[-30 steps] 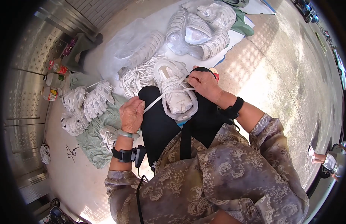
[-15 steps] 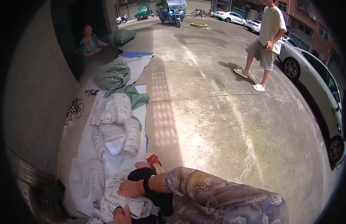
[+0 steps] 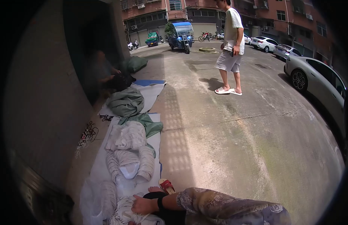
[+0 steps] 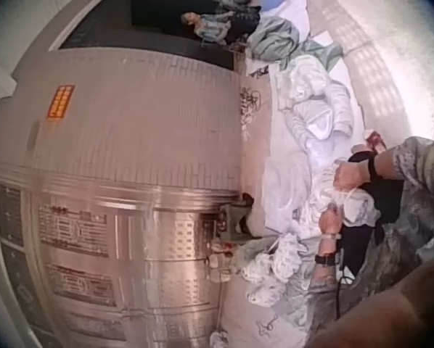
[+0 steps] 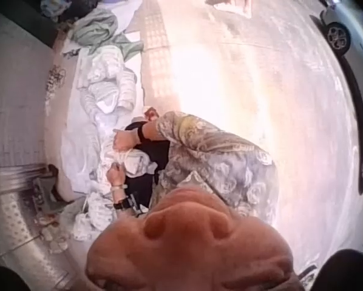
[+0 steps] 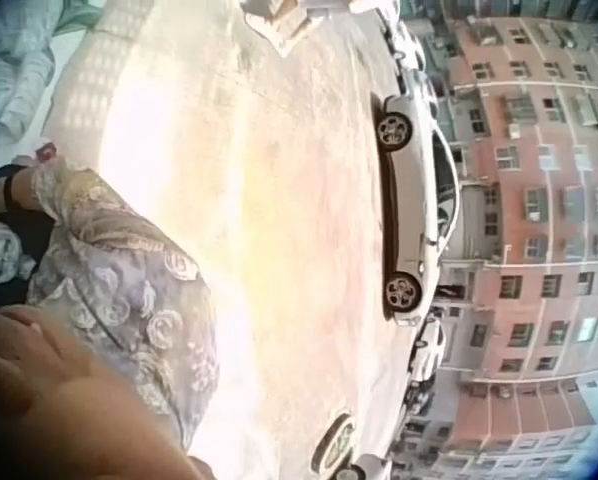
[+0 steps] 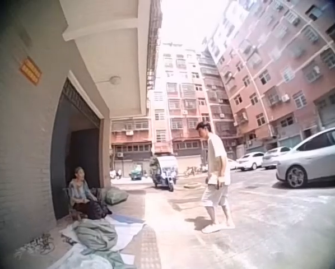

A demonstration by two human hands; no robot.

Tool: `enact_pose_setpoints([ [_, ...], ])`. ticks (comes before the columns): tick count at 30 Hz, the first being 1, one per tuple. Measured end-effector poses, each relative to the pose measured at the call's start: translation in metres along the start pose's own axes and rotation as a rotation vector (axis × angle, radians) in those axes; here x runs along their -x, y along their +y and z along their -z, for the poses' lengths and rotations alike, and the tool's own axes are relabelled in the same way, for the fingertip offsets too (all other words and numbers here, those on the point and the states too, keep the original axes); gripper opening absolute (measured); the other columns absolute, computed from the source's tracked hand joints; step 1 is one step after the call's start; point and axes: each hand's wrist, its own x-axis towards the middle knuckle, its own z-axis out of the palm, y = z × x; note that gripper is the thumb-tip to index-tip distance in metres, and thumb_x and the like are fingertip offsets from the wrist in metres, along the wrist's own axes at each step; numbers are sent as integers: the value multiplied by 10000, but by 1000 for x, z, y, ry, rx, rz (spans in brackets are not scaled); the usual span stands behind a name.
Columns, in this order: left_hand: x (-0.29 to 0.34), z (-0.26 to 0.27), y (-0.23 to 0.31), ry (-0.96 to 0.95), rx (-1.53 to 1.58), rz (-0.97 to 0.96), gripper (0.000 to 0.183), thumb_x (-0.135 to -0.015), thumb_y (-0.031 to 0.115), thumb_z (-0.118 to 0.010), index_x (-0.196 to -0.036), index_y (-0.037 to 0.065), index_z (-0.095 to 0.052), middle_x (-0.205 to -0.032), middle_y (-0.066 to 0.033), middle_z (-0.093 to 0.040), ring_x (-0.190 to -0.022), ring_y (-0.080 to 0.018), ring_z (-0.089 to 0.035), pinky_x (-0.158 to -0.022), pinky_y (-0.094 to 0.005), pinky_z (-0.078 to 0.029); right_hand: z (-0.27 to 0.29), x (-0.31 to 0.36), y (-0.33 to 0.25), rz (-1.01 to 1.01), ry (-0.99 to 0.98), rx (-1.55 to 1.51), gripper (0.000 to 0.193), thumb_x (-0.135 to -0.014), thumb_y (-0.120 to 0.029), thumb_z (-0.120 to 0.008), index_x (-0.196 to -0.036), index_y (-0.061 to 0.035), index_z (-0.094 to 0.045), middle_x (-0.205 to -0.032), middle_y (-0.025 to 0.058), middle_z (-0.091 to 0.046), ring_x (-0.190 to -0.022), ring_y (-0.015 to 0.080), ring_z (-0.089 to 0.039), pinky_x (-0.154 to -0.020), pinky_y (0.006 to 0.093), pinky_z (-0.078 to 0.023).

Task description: Lacing new white shoes and organizing them into pairs.

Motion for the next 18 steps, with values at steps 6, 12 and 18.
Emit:
enact_pose_setpoints([
  [6, 9, -13, -11, 53, -37, -60, 252, -801, 293, -523, -762, 50, -573, -690, -200, -586, -648, -408, -549, -606, -477, -436, 1, -2, -1, -594, 44, -202, 174, -768, -121, -475, -906, -31, -530, -792, 173, -611, -798, 340, -600, -659, 411, -486],
  [12, 58, 23, 0, -65, 627, -73, 139, -841, 130, -535, -740, 36, -556, -618, -69, -526, -607, -184, -532, -547, -326, -420, -4, 12, -17, -722, 82, -345, 134, -756, -106, -473, -874, -57, -514, -717, 181, -594, -694, 350, -602, -592, 445, -472],
  [18, 145, 19, -45, -262, 1128, 304, 111, -875, 117, -511, -786, 68, -557, -666, 36, -521, -624, -53, -471, -536, -183, -383, -10, 14, -32, -508, 76, -386, 146, -746, -174, -495, -820, -66, -559, -777, 167, -581, -772, 340, -586, -678, 431, -464],
])
